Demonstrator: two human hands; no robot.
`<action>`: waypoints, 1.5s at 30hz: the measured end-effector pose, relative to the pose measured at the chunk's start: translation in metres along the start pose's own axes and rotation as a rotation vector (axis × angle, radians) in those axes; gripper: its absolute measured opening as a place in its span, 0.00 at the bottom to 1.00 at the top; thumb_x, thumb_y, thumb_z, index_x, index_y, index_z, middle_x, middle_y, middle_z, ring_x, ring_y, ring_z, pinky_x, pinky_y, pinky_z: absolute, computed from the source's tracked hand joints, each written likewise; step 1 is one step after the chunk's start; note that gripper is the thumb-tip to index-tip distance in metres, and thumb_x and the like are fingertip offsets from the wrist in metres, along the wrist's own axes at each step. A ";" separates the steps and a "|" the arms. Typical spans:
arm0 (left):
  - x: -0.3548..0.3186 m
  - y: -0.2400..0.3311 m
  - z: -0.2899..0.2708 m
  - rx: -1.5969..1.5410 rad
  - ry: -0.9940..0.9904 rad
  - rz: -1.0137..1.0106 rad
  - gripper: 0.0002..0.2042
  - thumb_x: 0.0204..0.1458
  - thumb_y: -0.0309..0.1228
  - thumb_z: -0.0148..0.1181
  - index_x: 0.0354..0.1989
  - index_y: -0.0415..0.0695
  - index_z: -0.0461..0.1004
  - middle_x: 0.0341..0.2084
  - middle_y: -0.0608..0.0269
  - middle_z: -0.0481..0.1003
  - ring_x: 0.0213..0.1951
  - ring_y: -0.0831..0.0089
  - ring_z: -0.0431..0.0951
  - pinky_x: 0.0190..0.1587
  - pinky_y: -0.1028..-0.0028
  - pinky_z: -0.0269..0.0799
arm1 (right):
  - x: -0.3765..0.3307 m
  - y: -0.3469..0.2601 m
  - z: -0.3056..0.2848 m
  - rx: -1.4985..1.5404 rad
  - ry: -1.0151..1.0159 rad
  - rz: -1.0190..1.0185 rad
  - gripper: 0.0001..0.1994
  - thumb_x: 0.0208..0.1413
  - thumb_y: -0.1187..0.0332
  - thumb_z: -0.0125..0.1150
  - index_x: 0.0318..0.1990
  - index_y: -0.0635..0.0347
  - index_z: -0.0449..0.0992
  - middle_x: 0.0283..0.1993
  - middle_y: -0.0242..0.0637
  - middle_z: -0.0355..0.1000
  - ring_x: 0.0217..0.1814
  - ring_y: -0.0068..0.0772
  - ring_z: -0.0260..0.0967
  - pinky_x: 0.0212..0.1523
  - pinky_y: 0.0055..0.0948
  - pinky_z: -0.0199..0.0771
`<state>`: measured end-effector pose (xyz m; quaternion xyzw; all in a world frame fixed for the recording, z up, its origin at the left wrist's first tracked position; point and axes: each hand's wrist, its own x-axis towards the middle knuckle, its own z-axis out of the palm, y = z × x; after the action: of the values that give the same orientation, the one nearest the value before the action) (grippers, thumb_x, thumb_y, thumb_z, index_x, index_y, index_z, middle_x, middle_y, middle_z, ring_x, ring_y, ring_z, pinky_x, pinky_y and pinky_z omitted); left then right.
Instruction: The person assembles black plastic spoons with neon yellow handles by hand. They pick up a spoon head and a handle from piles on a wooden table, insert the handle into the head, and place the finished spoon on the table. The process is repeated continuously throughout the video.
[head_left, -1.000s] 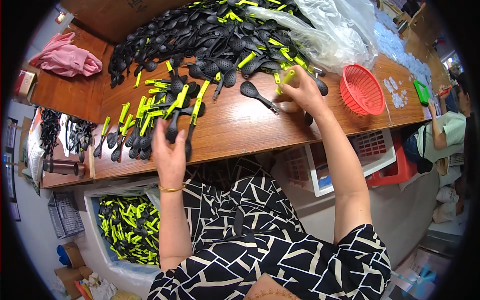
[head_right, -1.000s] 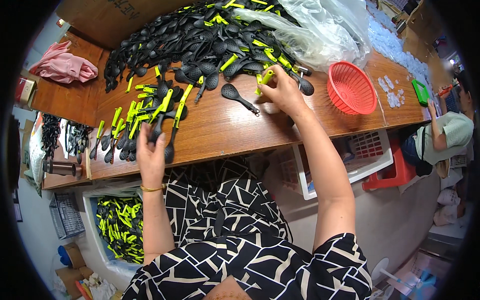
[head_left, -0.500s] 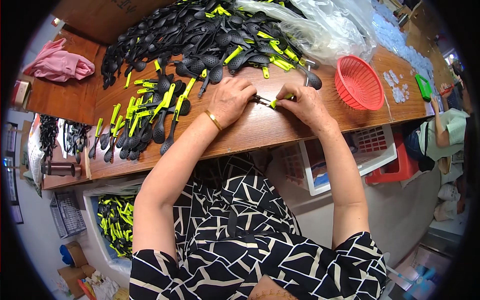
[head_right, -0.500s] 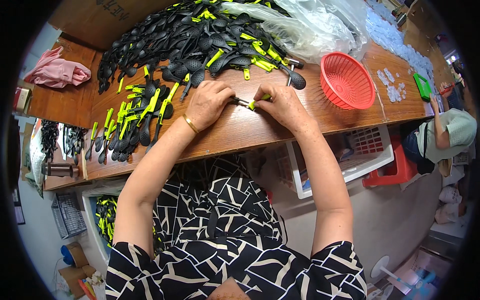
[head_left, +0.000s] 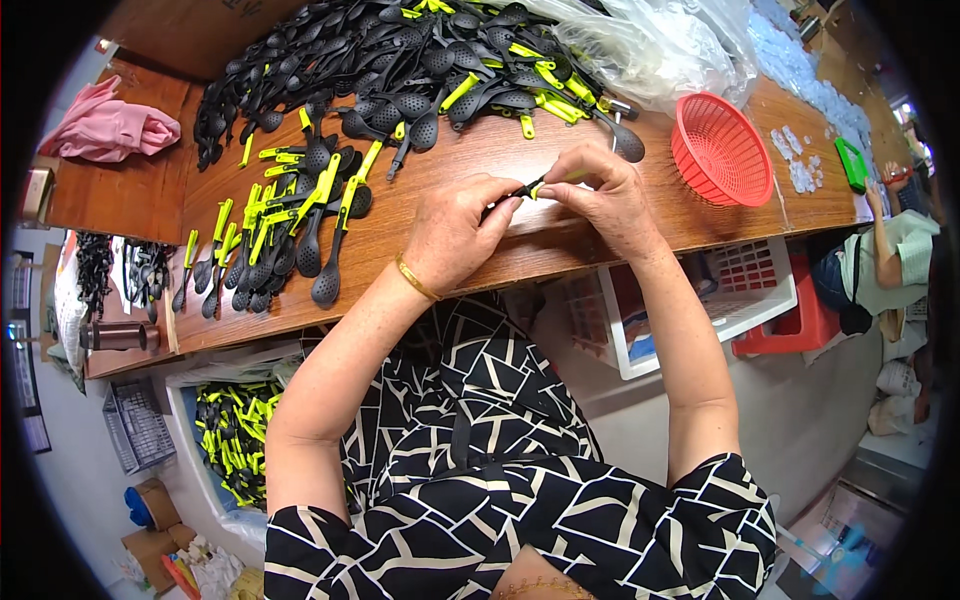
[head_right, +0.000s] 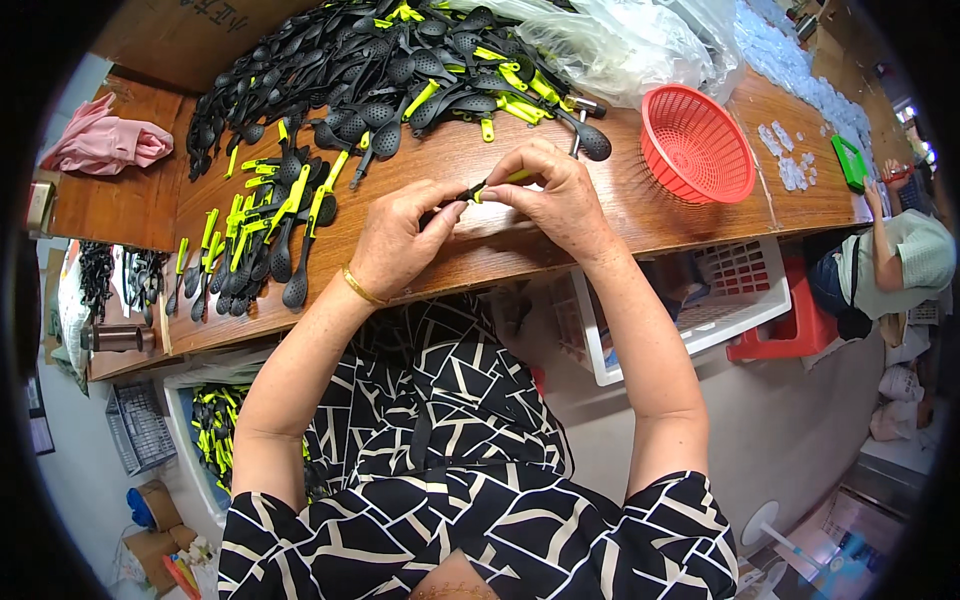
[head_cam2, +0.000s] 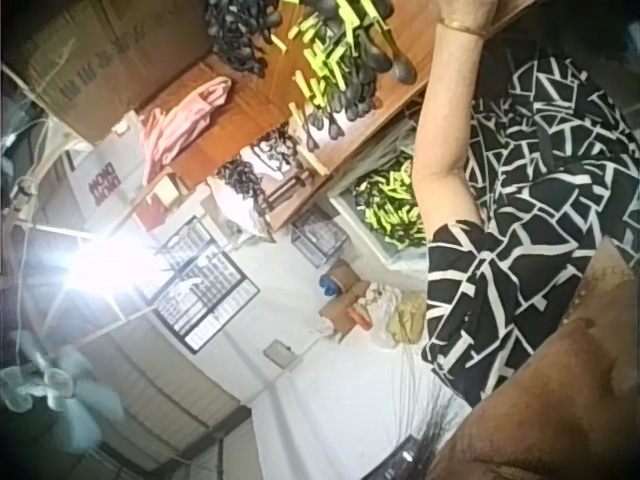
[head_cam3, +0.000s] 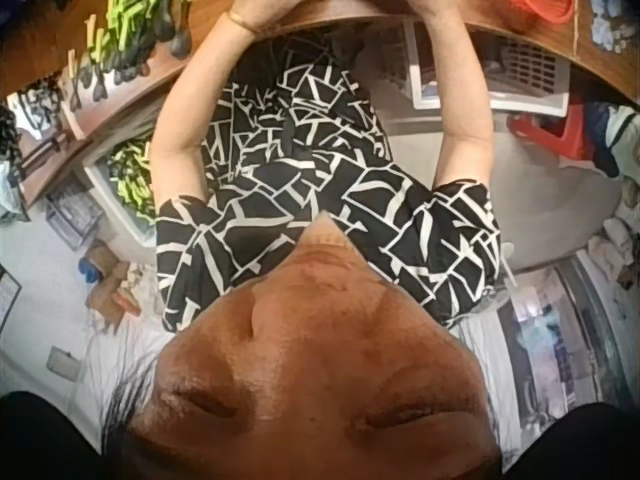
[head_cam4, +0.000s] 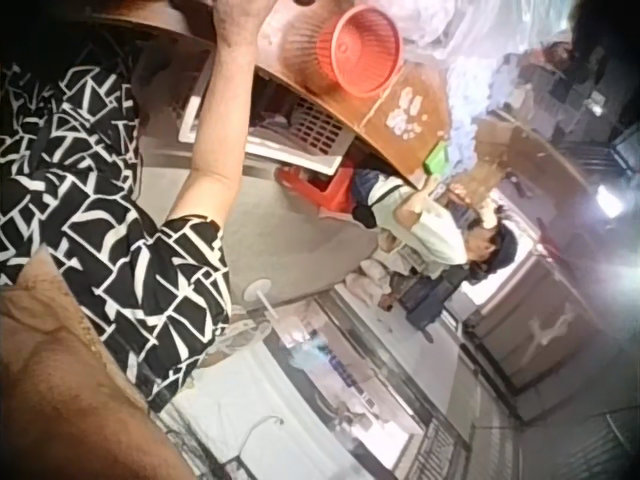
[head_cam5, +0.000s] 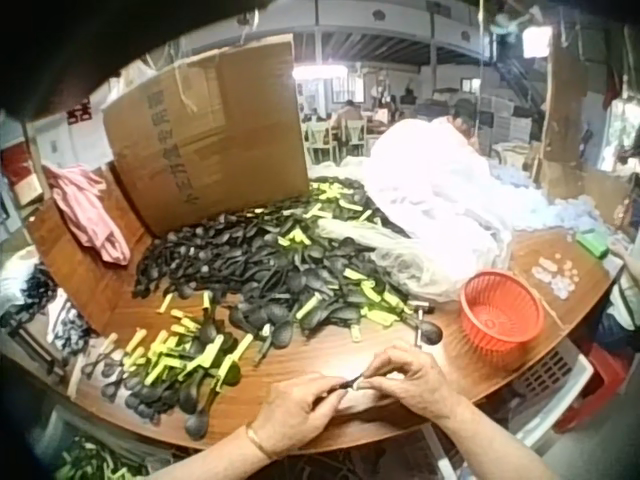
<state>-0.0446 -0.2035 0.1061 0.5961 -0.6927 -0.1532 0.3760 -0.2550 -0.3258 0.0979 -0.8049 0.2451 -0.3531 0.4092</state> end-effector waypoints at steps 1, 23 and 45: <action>0.000 -0.001 -0.001 -0.016 0.014 -0.008 0.11 0.63 0.27 0.65 0.52 0.39 0.84 0.38 0.52 0.84 0.38 0.59 0.86 0.42 0.66 0.79 | 0.000 -0.001 0.000 0.003 -0.007 0.032 0.08 0.55 0.70 0.79 0.40 0.60 0.86 0.39 0.32 0.84 0.42 0.22 0.81 0.47 0.25 0.80; -0.039 -0.005 -0.035 -0.190 -0.045 -0.074 0.09 0.62 0.27 0.64 0.47 0.37 0.84 0.37 0.49 0.84 0.38 0.54 0.86 0.41 0.61 0.79 | 0.003 -0.022 0.029 0.114 -0.201 0.038 0.10 0.57 0.69 0.80 0.42 0.60 0.83 0.39 0.29 0.83 0.44 0.19 0.80 0.47 0.25 0.80; -0.176 -0.020 0.062 -1.027 0.321 -0.679 0.08 0.71 0.27 0.61 0.52 0.36 0.79 0.42 0.66 0.82 0.39 0.80 0.82 0.46 0.76 0.84 | -0.061 -0.045 0.109 -0.465 -0.166 -0.326 0.09 0.48 0.57 0.78 0.37 0.43 0.87 0.65 0.28 0.75 0.75 0.43 0.63 0.78 0.59 0.51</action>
<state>-0.0733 -0.0574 -0.0080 0.5416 -0.2385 -0.4854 0.6436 -0.2050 -0.2067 0.0674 -0.9319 0.1526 -0.2814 0.1703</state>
